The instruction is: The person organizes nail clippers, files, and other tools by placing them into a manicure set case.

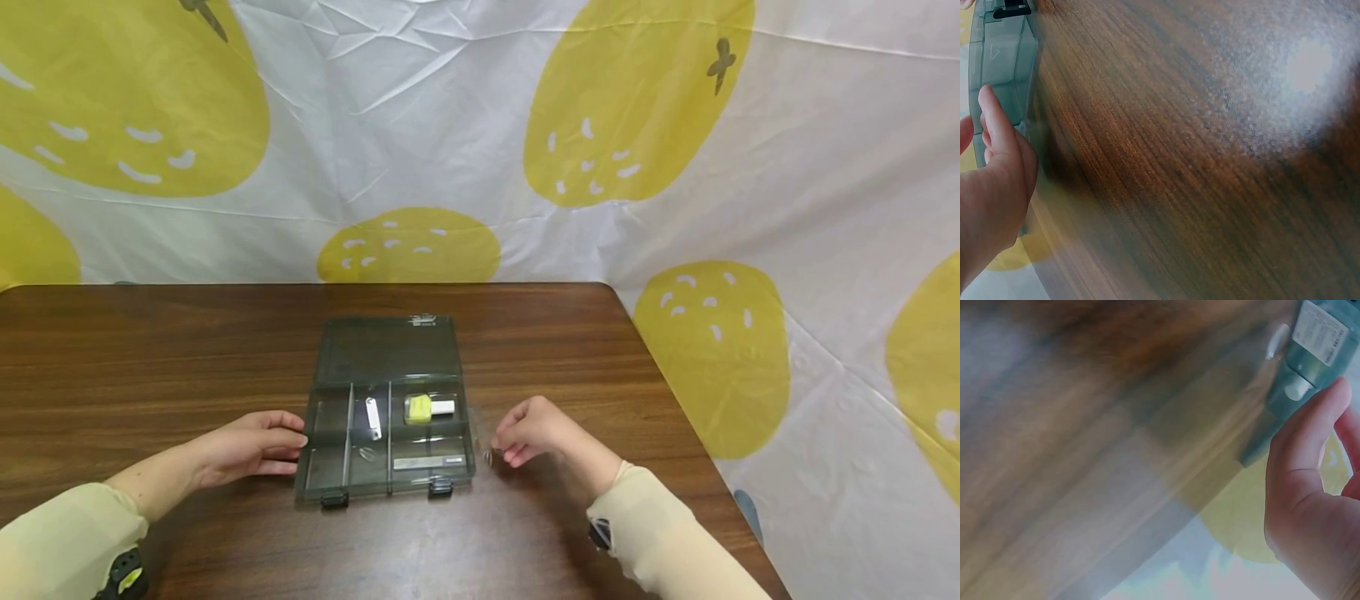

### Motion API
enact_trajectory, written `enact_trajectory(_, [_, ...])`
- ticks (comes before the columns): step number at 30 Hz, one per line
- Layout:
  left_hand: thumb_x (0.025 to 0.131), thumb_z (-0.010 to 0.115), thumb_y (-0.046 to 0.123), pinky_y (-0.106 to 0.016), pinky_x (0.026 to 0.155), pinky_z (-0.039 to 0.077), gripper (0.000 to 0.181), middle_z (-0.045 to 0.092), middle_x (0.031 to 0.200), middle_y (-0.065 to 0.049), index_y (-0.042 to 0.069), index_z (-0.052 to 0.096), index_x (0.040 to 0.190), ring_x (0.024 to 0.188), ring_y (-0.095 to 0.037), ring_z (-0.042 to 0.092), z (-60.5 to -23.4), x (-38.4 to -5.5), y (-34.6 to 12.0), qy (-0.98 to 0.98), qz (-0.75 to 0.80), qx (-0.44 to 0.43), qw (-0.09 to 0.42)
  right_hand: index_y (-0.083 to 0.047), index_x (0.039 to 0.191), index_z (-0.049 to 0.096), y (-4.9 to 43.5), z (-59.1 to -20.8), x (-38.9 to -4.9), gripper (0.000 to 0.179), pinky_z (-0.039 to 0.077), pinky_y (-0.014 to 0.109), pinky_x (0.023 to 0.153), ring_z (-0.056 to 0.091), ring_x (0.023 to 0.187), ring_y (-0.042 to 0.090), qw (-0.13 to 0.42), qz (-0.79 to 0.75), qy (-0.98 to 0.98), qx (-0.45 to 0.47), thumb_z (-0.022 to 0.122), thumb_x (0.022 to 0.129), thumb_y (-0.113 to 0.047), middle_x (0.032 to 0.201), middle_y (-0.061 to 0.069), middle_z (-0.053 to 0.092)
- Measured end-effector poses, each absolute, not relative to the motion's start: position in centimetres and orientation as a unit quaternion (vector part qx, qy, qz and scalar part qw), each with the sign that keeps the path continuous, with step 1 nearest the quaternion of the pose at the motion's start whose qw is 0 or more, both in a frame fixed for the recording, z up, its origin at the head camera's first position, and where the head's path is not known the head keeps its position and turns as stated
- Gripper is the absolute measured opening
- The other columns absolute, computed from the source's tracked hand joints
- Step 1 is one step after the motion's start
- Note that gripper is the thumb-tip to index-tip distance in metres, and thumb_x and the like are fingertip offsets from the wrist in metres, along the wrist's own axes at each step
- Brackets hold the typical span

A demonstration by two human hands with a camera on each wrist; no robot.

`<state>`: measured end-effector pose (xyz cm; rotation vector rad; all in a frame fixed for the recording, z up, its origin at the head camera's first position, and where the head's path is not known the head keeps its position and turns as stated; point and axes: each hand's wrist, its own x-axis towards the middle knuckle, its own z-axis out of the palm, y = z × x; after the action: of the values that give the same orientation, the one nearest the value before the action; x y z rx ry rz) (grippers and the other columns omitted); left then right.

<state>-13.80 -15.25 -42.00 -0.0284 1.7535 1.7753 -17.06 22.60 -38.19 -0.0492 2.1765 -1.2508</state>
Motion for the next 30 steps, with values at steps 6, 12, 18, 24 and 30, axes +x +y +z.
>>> enact_trajectory(6, [0.091, 0.052, 0.006, -0.029, 0.081, 0.058, 0.039, 0.049, 0.092, -0.001, -0.010, 0.031, 0.120, 0.084, -0.010, 0.052, -42.1, -13.8, -15.3, 0.666, 0.675, -0.013, 0.317, 0.011, 0.089, 0.062, 21.5, -37.4, -17.5, 0.015, 0.057, 0.021, 0.055, 0.059, 0.054, 0.007, 0.312, -0.486, 0.816, -0.024, 0.061, 0.080, -0.002, 0.066, 0.002, 0.063])
enact_trajectory(12, [0.091, 0.052, 0.006, -0.030, 0.082, 0.058, 0.040, 0.050, 0.093, -0.001, -0.009, 0.031, 0.120, 0.084, -0.010, 0.052, -42.1, -13.9, -15.3, 0.666, 0.675, -0.013, 0.316, 0.012, 0.092, 0.062, 19.9, -36.7, -17.9, 0.018, 0.057, 0.021, 0.055, 0.059, 0.054, 0.007, 0.319, -0.490, 0.810, -0.033, 0.061, 0.081, -0.002, 0.064, 0.001, 0.063])
enact_trajectory(18, [0.091, 0.052, 0.006, -0.029, 0.082, 0.058, 0.040, 0.050, 0.092, -0.001, -0.010, 0.031, 0.121, 0.084, -0.010, 0.053, -42.2, -13.9, -15.3, 0.667, 0.674, -0.016, 0.316, 0.011, 0.092, 0.063, 18.0, -36.4, -18.1, 0.017, 0.056, 0.019, 0.053, 0.059, 0.052, 0.006, 0.335, -0.504, 0.796, -0.034, 0.063, 0.081, -0.002, 0.060, -0.001, 0.061])
enact_trajectory(24, [0.091, 0.052, 0.006, -0.029, 0.082, 0.058, 0.040, 0.050, 0.092, -0.001, -0.010, 0.031, 0.121, 0.084, -0.010, 0.052, -42.1, -13.8, -15.2, 0.667, 0.674, -0.015, 0.317, 0.010, 0.092, 0.063, 16.1, -36.2, -18.2, 0.016, 0.056, 0.019, 0.052, 0.059, 0.051, 0.006, 0.344, -0.508, 0.789, -0.035, 0.065, 0.080, -0.001, 0.059, 0.000, 0.061])
enact_trajectory(30, [0.091, 0.052, 0.006, -0.029, 0.082, 0.058, 0.040, 0.050, 0.092, -0.001, -0.010, 0.031, 0.121, 0.085, -0.010, 0.053, -42.1, -13.8, -15.2, 0.666, 0.675, -0.015, 0.318, 0.010, 0.092, 0.063, 13.9, -36.4, -18.1, 0.016, 0.056, 0.019, 0.052, 0.058, 0.051, 0.006, 0.353, -0.505, 0.787, -0.040, 0.064, 0.080, -0.001, 0.059, 0.000, 0.061])
